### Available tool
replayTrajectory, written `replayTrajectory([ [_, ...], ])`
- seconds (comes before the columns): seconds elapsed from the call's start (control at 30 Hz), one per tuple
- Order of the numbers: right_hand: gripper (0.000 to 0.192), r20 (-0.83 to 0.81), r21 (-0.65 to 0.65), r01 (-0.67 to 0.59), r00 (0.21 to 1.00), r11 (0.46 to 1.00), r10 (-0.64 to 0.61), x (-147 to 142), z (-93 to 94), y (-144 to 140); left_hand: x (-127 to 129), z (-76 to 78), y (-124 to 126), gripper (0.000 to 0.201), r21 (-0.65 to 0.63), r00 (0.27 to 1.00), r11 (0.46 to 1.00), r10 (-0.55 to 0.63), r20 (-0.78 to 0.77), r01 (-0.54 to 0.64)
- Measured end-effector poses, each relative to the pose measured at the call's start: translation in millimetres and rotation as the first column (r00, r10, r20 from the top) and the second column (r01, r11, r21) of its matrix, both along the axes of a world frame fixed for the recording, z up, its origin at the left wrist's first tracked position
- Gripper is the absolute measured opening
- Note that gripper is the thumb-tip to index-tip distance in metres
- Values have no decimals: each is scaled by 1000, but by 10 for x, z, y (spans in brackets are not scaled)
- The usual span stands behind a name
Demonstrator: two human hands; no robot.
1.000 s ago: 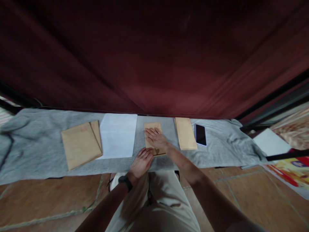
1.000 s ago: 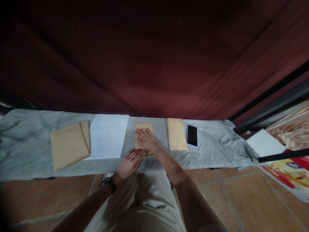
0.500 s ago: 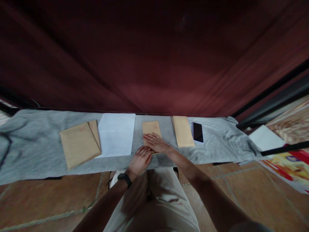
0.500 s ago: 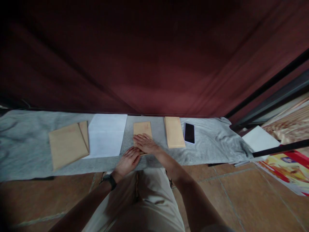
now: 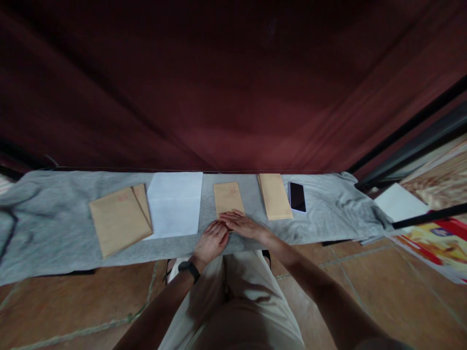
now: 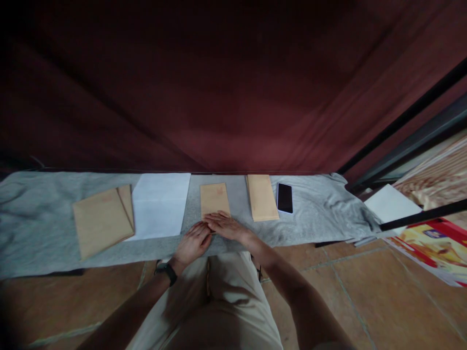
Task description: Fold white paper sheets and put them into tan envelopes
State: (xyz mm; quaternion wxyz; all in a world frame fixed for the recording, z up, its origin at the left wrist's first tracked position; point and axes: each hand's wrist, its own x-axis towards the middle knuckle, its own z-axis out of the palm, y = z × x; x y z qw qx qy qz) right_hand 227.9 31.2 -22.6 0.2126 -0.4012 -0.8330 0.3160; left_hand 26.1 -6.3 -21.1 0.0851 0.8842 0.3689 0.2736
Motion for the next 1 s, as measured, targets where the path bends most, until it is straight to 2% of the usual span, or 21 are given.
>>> replayTrajectory([
  [0.13,41,36,30,-10,999,999,9,58,16,-129,-3,-7,7,19,9,1000,1000,-4,2,4],
  [0.23,42,18,139,4,1000,990,-7,102,42,-250,-9,-31,13,24,-3,1000,1000,-8,26,8],
  [0.33,41,3,240,74,997,968,-77,125,35,-359,-19,-61,22,28,-20,999,1000,-1,47,2],
  [0.43,31,28,291,149,986,945,-164,123,2,-429,-32,-85,29,30,-53,998,999,14,62,-11],
  [0.57,23,75,315,160,978,935,-192,96,-12,-482,-46,-110,35,31,-136,988,987,102,120,-85],
  [0.7,19,42,270,200,975,942,-219,52,13,-526,-36,-111,50,27,-253,949,958,199,243,-136],
  [0.77,18,17,242,239,968,940,-251,25,28,-546,-25,-92,66,25,-339,907,929,266,326,-151],
  [0.83,18,-16,208,283,958,936,-286,-2,47,-565,-17,-65,93,23,-470,824,870,373,427,-150],
  [0.93,16,-181,117,376,918,919,-352,-42,108,-587,-35,-24,157,29,-675,606,735,568,557,-69],
  [1.0,15,-368,11,470,823,883,-433,-59,187,-582,-64,2,204,39,-737,483,676,643,594,6],
])
